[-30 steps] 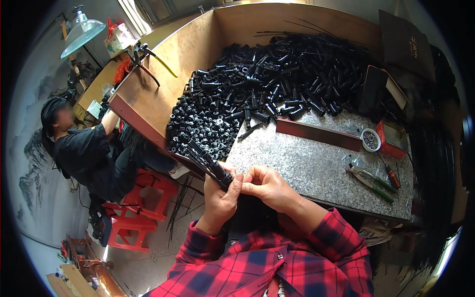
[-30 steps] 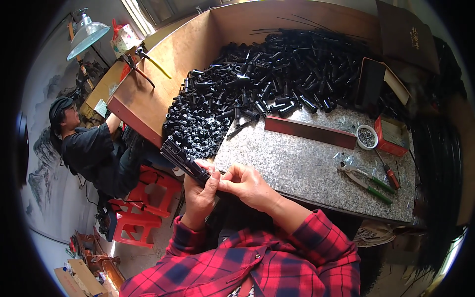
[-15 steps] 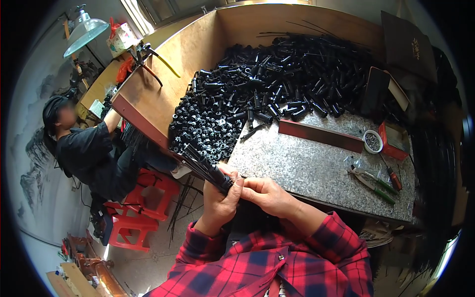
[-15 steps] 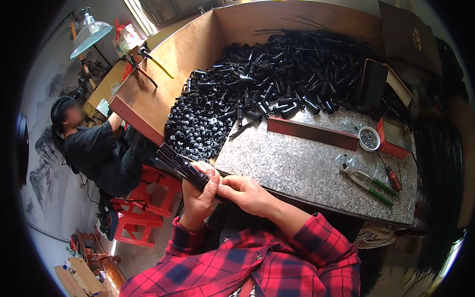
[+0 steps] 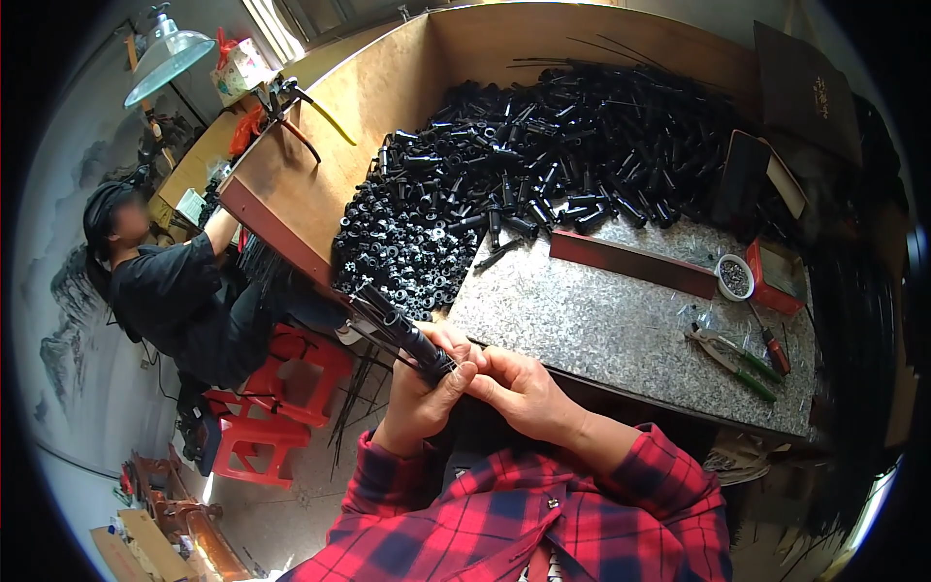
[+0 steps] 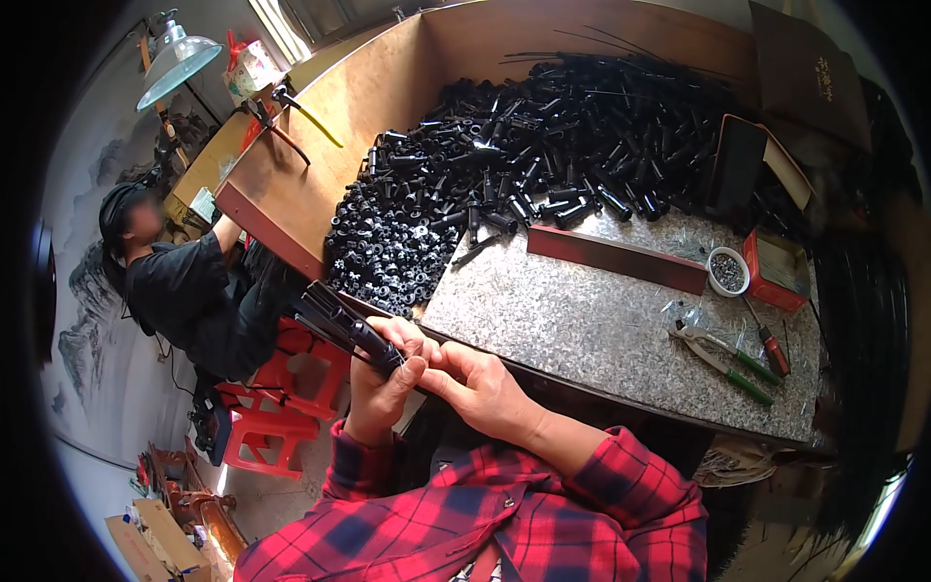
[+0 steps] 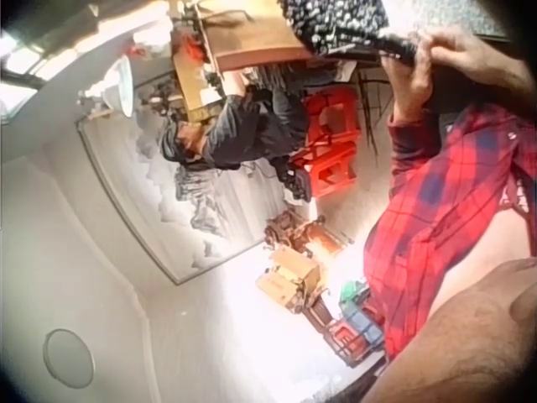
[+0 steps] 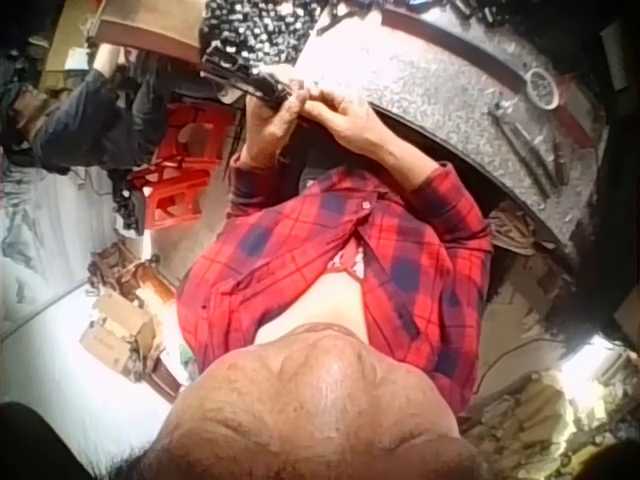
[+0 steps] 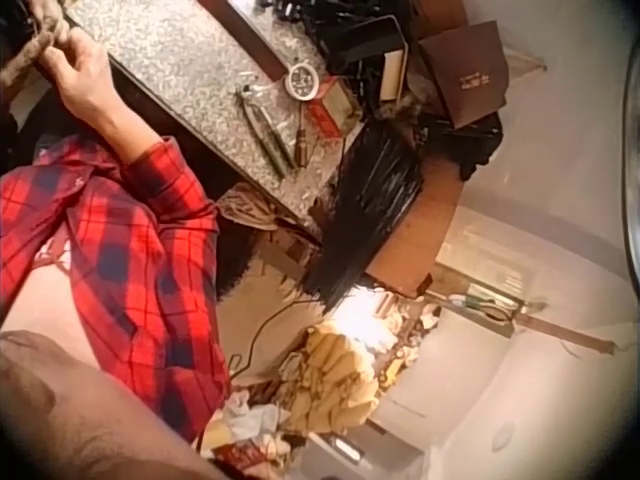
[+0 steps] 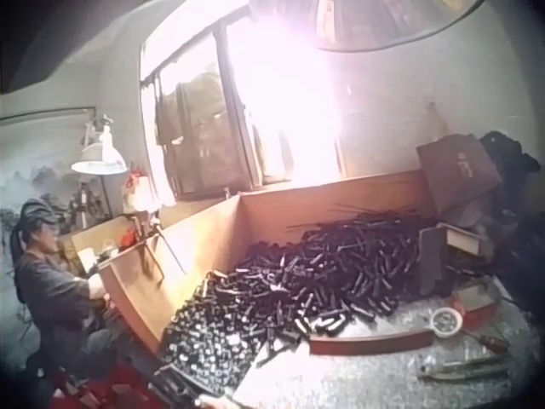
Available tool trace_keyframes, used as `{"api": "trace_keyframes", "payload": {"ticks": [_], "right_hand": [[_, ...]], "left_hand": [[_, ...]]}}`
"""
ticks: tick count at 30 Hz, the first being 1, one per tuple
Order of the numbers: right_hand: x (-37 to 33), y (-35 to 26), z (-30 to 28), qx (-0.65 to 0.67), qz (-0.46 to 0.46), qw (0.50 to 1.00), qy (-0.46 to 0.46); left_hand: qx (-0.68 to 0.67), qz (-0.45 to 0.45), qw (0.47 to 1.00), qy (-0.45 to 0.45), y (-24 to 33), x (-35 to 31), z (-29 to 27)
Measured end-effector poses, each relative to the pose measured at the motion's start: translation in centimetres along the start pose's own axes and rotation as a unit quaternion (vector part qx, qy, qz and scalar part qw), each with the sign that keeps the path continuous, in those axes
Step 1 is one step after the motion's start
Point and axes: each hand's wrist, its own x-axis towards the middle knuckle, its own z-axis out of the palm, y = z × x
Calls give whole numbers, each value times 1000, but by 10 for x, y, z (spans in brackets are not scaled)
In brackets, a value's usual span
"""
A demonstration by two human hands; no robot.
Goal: Assembling black wiring bundles into plastic components and using pliers to trim/secure them.
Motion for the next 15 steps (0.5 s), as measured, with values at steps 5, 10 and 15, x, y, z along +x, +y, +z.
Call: {"api": "trace_keyframes", "payload": {"ticks": [5,10,15], "right_hand": [[-2,4,6,-9,-16,1000,18],[-1,11,10,-26,-38,998,32],[-2,11,8,14,-18,1000,9]], "left_hand": [[6,-2,1000,6,-1,-2,0],[40,-11,998,49,-2,-6,2],[54,18,998,21,-2,-4,3]]}}
